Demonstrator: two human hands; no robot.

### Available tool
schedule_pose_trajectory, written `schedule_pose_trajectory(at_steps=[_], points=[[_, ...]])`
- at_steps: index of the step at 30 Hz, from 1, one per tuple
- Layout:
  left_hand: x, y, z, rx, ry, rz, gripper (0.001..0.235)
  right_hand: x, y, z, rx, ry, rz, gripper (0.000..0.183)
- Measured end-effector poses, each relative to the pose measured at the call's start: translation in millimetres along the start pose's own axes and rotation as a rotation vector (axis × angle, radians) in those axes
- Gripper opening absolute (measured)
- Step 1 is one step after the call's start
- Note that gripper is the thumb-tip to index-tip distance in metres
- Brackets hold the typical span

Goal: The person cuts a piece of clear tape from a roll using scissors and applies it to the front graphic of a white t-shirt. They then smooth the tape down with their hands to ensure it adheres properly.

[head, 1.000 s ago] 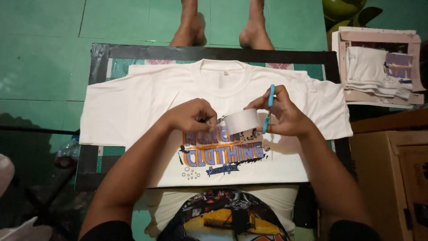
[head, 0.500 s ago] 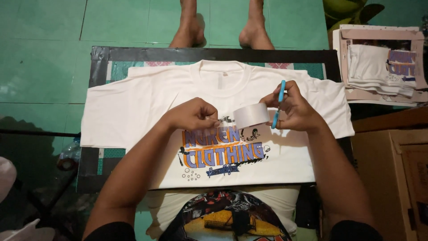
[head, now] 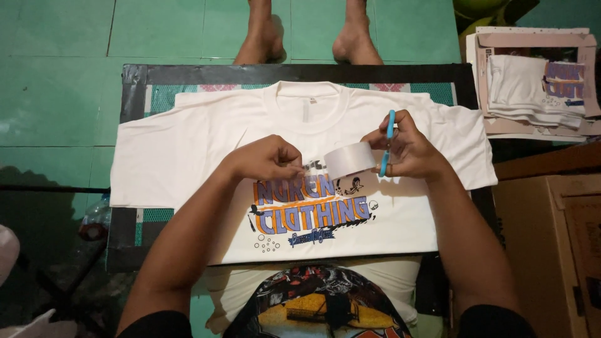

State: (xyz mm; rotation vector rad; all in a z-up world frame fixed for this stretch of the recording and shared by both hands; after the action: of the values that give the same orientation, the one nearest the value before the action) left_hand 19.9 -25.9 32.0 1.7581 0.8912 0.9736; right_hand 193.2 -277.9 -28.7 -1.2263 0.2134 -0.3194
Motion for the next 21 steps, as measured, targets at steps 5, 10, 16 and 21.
schedule_pose_trajectory(at_steps=[5,10,16,21], points=[[1.0,-16.8,11.8,-0.065,0.091,0.093,0.010,-1.7,-4.0,-0.4,-0.007,0.010,-0.026,0.079],[-1.9,-12.8,10.8,-0.258,0.148,0.022,0.062,-3.2,-6.8,0.2,-0.014,-0.007,-0.060,0.076],[-2.6,-11.2,16.1,-0.412,0.113,0.026,0.062,-2.5,-3.1,-1.1,-0.027,0.006,-0.037,0.077],[-2.7,-8.9,15.7,-0.397,0.076,0.099,0.054,-1.2,-2.7,-1.2,-0.019,-0.014,-0.032,0.076]])
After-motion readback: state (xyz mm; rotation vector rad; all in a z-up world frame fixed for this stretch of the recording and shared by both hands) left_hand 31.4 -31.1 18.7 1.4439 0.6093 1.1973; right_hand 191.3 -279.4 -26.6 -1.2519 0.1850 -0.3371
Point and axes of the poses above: each hand's wrist, its own z-axis towards the middle knuckle, its own x-axis out of the back of the hand, y = z × x, the point moved 4 cm from there along z, towards the middle knuckle, and after that the axes turned 8 degrees about x, right-handed, at the moved point
